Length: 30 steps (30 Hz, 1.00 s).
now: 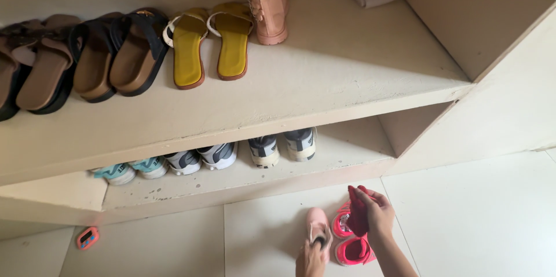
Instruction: The person wipes the exterior of a pink boot and a pink sneaker using a red cloth. The person then wipes the shelf and places the cleaned shoes on the shelf.
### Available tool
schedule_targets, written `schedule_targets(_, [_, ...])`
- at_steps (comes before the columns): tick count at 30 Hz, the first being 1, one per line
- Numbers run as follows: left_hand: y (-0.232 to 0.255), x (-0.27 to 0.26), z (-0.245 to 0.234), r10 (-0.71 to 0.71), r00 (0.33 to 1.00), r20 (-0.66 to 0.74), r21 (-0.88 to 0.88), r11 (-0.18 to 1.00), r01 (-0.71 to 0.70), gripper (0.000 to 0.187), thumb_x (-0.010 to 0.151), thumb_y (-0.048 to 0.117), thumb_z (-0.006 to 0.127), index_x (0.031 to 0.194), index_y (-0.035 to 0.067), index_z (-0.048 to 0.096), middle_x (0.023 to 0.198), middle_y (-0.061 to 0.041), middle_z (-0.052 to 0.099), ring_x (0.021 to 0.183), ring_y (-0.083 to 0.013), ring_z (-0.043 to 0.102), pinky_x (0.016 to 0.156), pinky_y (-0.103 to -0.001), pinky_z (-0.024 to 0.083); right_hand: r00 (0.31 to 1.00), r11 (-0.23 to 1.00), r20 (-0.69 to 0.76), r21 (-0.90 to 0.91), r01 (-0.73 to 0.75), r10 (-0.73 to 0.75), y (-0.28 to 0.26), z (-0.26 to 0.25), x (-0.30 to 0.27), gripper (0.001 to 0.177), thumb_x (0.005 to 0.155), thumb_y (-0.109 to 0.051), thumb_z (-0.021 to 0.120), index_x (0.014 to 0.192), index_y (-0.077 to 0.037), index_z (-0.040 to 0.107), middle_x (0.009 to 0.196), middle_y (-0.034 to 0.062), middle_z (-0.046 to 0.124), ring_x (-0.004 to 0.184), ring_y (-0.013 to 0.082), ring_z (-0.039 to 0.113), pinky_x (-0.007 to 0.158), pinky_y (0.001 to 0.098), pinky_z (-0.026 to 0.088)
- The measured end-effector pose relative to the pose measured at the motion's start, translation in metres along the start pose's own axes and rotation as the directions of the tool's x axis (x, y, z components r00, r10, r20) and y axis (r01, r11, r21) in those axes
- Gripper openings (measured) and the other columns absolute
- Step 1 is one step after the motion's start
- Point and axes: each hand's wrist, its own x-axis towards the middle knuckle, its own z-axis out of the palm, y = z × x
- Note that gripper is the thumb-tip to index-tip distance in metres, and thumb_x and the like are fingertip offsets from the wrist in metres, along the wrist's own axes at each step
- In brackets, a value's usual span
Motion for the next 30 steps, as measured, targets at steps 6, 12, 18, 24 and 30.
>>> schedule_targets(6, [0.062,0.001,-0.116,-0.214,0.976,-0.039,-0.627,0.766,0.143,0.033,0.080,0.028,0.084,0.103,0.005,0.078,0.091,-0.010,0.076,0.085,-0.0235,0.073,0.079,-0.036,0.056,0.931,0.896,0.280,0.311,-0.317,0.233,-0.025,-0.013,0.022,0.034,0.091,-0.030,0.064,0.116,-0.008,0.070,0.101,0.0166,0.072,0.089,0.0294,0.069,0.081,0.0425,0.056])
schedule_targets(12, [0.145,-0.037,-0.221,-0.253,0.962,-0.108,-0.919,0.394,0.001,0.027,0.081,0.015,0.080,0.099,-0.005,0.078,0.077,-0.009,0.079,0.067,-0.0143,0.069,0.062,-0.028,0.055,0.728,0.771,0.432,-0.109,0.628,-0.532,-0.080,0.028,-0.057,0.034,0.087,-0.024,0.077,0.112,-0.002,0.072,0.127,0.0206,0.064,0.109,0.0333,0.065,0.093,0.0433,0.050])
schedule_targets(18, [0.166,-0.053,-0.261,-0.275,0.906,-0.323,-0.910,0.354,-0.216,0.018,0.083,0.005,0.073,0.096,-0.008,0.076,0.077,-0.009,0.079,0.065,-0.0112,0.068,0.061,-0.027,0.055,0.518,0.475,0.528,-0.229,0.850,-0.673,-0.107,0.040,-0.142,0.029,0.079,-0.019,0.076,0.104,-0.007,0.071,0.096,0.0113,0.074,0.089,0.0283,0.075,0.113,0.0477,0.036])
schedule_targets(24, [0.159,-0.067,-0.247,-0.189,0.893,-0.408,-0.831,0.483,-0.277,0.017,0.087,0.008,0.077,0.088,-0.009,0.075,0.073,-0.006,0.074,0.066,-0.0066,0.061,0.062,-0.026,0.054,0.520,0.401,0.468,-0.334,0.853,-0.715,-0.121,0.044,-0.132,0.023,0.078,-0.012,0.080,0.098,-0.005,0.073,0.091,0.0144,0.077,0.079,0.0330,0.074,0.125,0.0493,0.032])
schedule_targets(30, [0.175,-0.066,-0.277,-0.169,0.858,-0.484,-0.824,0.418,-0.382,0.013,0.084,0.003,0.075,0.085,-0.009,0.071,0.071,-0.004,0.069,0.067,-0.0074,0.063,0.059,-0.027,0.052,0.475,0.423,0.499,-0.221,0.879,-0.725,-0.119,0.030,-0.178,0.035,0.069,-0.013,0.086,0.103,-0.011,0.077,0.100,0.0119,0.077,0.107,0.0327,0.072,0.089,0.0382,0.057])
